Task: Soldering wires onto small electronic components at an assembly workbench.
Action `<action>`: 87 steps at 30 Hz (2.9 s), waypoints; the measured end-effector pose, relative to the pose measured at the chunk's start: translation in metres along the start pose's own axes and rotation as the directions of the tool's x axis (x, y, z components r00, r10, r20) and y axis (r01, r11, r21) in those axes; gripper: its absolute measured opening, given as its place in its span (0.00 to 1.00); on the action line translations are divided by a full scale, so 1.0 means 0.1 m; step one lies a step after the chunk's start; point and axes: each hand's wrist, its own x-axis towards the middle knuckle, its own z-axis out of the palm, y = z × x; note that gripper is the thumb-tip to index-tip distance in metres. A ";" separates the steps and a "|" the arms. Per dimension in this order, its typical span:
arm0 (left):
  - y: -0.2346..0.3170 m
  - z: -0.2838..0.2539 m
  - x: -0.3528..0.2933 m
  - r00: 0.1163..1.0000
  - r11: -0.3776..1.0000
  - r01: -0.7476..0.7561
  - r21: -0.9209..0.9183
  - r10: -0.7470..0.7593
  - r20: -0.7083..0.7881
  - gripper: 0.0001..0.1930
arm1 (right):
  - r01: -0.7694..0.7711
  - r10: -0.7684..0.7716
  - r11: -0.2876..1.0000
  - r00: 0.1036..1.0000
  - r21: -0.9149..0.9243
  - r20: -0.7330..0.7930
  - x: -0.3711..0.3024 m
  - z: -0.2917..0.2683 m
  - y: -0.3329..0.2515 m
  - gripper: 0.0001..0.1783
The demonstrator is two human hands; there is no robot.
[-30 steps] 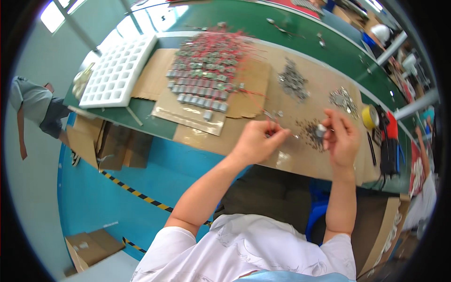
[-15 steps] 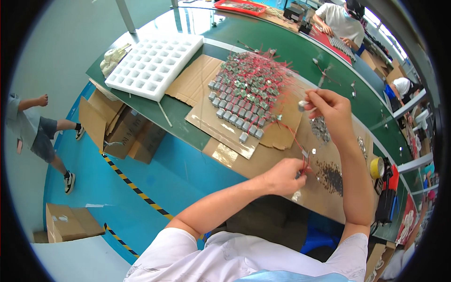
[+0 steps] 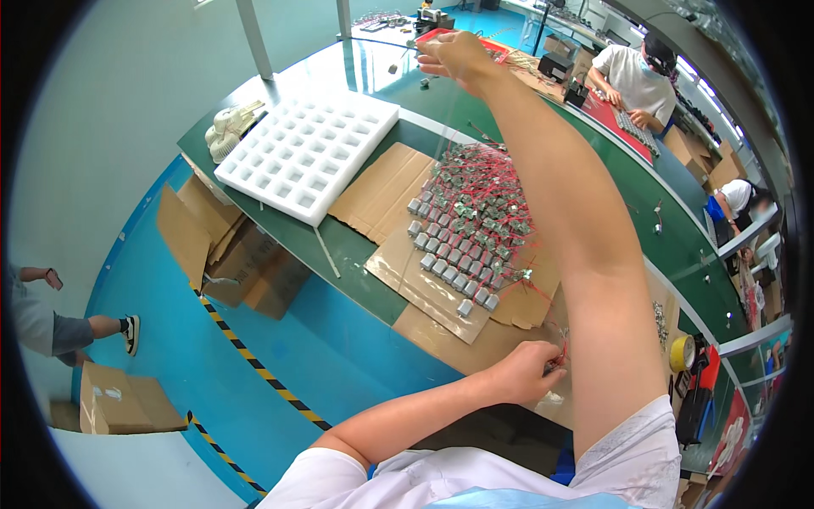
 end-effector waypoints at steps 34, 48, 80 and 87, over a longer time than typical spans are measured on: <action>0.26 -0.06 0.09 0.907 0.887 0.408 -0.217 -0.366 0.207 0.09 | -0.336 0.270 0.878 0.935 -0.340 -0.229 -5.33 -0.93 -0.31 0.22; 0.25 -0.03 0.08 0.880 0.890 0.443 -0.111 -0.408 0.245 0.12 | -0.415 0.363 0.909 0.843 -0.049 -0.397 -5.38 -1.16 -0.32 0.16; 0.16 -0.33 -0.16 0.993 0.979 0.074 0.192 -0.089 0.072 0.11 | 0.273 -0.114 0.894 0.905 0.354 -0.410 -3.48 -1.43 -0.82 0.14; 0.15 -0.26 -0.25 0.987 0.930 -0.161 0.330 0.153 0.051 0.08 | 0.081 0.068 0.895 0.947 0.439 -0.313 -2.50 -0.86 -0.36 0.14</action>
